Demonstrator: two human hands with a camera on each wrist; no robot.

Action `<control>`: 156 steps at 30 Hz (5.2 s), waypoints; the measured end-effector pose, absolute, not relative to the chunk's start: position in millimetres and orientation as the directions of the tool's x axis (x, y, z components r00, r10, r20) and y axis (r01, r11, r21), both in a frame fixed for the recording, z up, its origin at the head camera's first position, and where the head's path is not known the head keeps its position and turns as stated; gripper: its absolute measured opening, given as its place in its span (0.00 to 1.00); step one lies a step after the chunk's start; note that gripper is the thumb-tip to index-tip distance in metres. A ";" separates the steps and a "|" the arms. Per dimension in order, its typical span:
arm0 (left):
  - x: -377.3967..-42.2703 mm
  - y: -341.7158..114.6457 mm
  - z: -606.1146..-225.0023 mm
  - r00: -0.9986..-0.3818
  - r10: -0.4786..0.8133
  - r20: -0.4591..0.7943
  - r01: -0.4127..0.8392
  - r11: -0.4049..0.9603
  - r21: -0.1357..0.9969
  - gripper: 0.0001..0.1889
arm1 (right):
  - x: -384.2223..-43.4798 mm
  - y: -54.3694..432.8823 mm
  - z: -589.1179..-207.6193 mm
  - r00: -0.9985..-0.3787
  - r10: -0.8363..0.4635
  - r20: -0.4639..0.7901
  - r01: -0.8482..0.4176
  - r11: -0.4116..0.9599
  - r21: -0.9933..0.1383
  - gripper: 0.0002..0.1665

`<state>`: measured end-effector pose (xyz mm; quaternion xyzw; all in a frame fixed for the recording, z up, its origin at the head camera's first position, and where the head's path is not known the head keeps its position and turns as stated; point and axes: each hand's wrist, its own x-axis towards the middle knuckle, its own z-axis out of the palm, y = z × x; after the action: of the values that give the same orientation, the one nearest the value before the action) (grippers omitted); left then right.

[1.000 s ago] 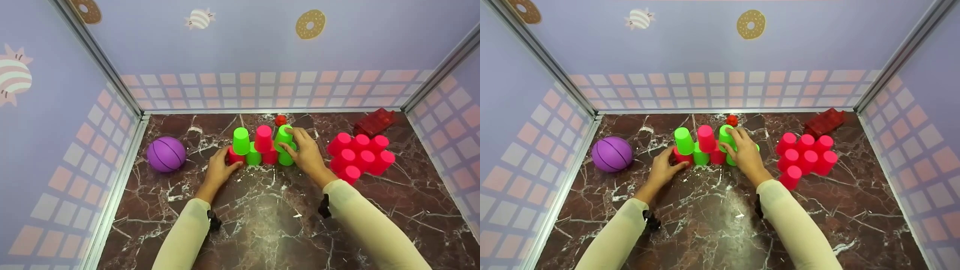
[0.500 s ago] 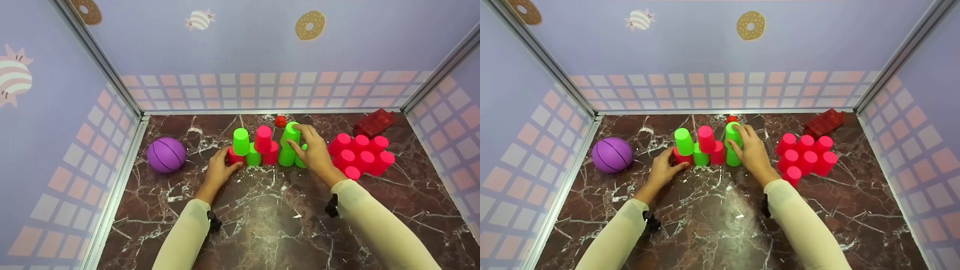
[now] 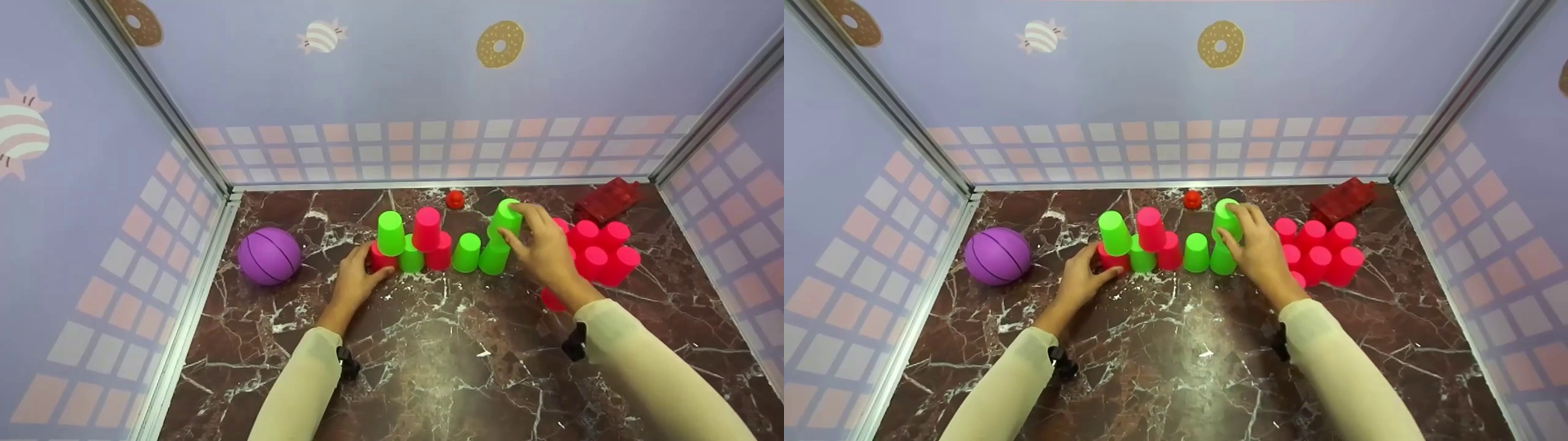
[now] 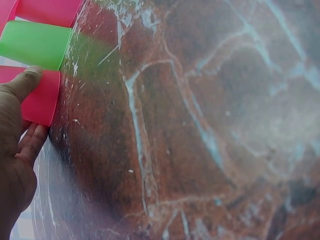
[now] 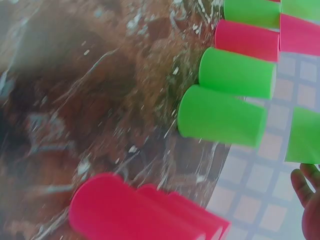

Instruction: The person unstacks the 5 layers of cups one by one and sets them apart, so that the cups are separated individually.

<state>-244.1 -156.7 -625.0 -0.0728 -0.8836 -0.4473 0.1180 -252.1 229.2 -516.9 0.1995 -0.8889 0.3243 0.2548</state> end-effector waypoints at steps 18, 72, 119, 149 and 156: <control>-244.9 -157.6 -628.0 -0.955 0.032 0.294 0.256 0.584 0.770 0.38 | -217.2 313.3 -515.7 -0.801 -0.116 0.587 -0.441 0.778 -0.447 0.33; -240.9 -155.5 -609.8 -0.969 0.058 0.239 0.215 0.675 0.706 0.42 | -154.3 393.8 -605.2 -0.835 -0.168 0.524 -0.383 0.861 -0.334 0.39; -245.7 -158.4 -604.6 -0.953 0.098 0.285 0.273 0.685 0.676 0.39 | -244.0 243.9 -512.9 -0.691 -0.395 0.605 -0.657 0.693 -0.297 0.39; -244.8 -157.7 -606.3 -0.951 0.101 0.292 0.279 0.688 0.670 0.36 | -265.5 118.1 -532.9 -0.715 -0.431 0.551 -0.684 0.596 -0.421 0.33; -245.4 -155.9 -604.6 -0.946 0.112 0.305 0.298 0.675 0.675 0.36 | -264.8 114.2 -535.3 -0.739 -0.388 0.551 -0.650 0.623 -0.434 0.28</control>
<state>-245.4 -155.9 -604.6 -0.1130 -0.9073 -0.3868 0.1202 -264.8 114.2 -535.3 0.2960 -0.8767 0.3176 0.2070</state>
